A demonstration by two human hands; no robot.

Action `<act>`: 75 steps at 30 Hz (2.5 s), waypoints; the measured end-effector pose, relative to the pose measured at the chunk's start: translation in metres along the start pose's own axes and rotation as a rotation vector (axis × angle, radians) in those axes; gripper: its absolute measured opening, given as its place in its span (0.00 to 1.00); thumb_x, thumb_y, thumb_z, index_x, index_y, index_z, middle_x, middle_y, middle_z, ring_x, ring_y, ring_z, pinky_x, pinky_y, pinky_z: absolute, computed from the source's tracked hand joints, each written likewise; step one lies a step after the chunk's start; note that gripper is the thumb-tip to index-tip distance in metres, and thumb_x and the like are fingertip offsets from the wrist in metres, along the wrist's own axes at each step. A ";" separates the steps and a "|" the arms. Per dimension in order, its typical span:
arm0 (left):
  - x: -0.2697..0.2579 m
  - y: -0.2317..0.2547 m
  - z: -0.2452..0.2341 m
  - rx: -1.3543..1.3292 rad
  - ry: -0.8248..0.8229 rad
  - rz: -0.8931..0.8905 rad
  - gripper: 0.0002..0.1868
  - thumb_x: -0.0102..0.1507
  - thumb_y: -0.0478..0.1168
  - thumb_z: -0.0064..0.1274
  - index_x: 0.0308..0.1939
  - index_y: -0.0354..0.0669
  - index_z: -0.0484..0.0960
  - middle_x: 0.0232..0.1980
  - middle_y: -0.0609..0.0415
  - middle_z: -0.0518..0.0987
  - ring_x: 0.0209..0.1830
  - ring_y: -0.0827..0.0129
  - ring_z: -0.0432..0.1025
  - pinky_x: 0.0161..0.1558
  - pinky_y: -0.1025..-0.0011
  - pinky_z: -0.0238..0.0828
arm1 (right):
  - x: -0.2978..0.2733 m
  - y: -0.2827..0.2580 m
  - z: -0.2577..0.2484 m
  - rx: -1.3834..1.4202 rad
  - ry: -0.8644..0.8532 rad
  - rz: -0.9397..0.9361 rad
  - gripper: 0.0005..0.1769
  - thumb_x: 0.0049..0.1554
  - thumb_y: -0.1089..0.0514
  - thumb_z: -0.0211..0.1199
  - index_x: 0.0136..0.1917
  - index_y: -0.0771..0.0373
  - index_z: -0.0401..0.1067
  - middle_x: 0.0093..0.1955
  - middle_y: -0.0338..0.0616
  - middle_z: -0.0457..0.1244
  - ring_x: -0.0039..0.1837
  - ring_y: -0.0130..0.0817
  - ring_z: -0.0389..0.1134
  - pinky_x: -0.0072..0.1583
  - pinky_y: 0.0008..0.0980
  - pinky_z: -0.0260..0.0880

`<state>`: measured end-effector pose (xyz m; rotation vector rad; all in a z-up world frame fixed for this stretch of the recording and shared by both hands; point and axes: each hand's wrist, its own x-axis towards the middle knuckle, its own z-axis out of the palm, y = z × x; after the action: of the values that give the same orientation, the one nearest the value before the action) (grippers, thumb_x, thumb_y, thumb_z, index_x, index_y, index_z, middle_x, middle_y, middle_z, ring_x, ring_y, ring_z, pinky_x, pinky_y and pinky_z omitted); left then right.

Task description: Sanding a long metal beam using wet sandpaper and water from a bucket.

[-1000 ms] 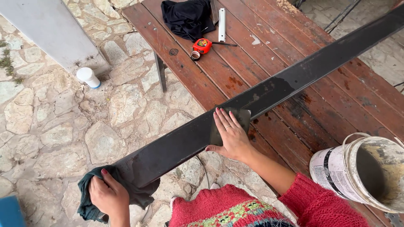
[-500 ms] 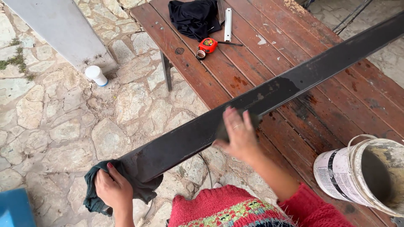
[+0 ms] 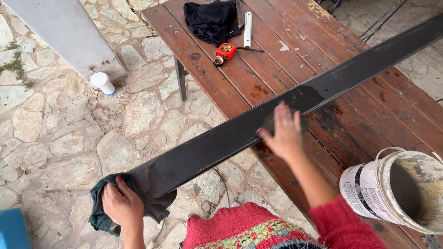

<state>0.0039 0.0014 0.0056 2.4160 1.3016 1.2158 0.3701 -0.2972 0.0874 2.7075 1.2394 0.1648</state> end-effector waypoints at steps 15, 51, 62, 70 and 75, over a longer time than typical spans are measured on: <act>-0.003 -0.002 -0.002 0.006 -0.010 -0.015 0.23 0.83 0.35 0.44 0.31 0.33 0.66 0.29 0.47 0.66 0.29 0.53 0.65 0.31 0.60 0.59 | 0.023 0.016 -0.014 0.051 -0.167 0.167 0.58 0.60 0.19 0.19 0.79 0.72 0.28 0.84 0.61 0.26 0.83 0.53 0.30 0.79 0.47 0.26; 0.003 0.001 0.000 0.011 0.016 0.021 0.22 0.81 0.34 0.46 0.31 0.34 0.66 0.29 0.47 0.67 0.29 0.52 0.65 0.32 0.61 0.61 | -0.007 -0.135 -0.055 0.315 -0.245 -0.342 0.68 0.48 0.13 0.13 0.80 0.69 0.23 0.85 0.54 0.21 0.84 0.44 0.22 0.81 0.40 0.20; 0.003 0.006 -0.002 -0.015 0.015 0.015 0.21 0.80 0.35 0.45 0.31 0.34 0.68 0.30 0.45 0.70 0.30 0.51 0.67 0.32 0.60 0.63 | -0.029 -0.181 -0.029 0.236 0.077 -0.403 0.69 0.52 0.11 0.27 0.80 0.73 0.33 0.84 0.58 0.31 0.84 0.45 0.31 0.80 0.40 0.26; 0.000 0.005 -0.004 -0.019 0.011 0.005 0.21 0.80 0.35 0.45 0.31 0.35 0.67 0.29 0.47 0.69 0.29 0.52 0.67 0.32 0.61 0.62 | 0.027 -0.033 -0.019 0.117 -0.173 0.204 0.60 0.58 0.19 0.17 0.79 0.73 0.25 0.83 0.61 0.23 0.84 0.50 0.26 0.80 0.43 0.25; 0.004 0.004 -0.003 -0.032 0.013 0.021 0.22 0.81 0.35 0.45 0.30 0.34 0.66 0.29 0.47 0.68 0.29 0.52 0.66 0.31 0.61 0.61 | -0.027 -0.148 -0.049 0.219 -0.138 -0.233 0.69 0.49 0.12 0.11 0.79 0.72 0.25 0.84 0.60 0.22 0.84 0.49 0.25 0.80 0.43 0.24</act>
<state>0.0051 0.0016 0.0120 2.4101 1.2536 1.2493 0.2343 -0.2174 0.1063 2.6638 1.5981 -0.1945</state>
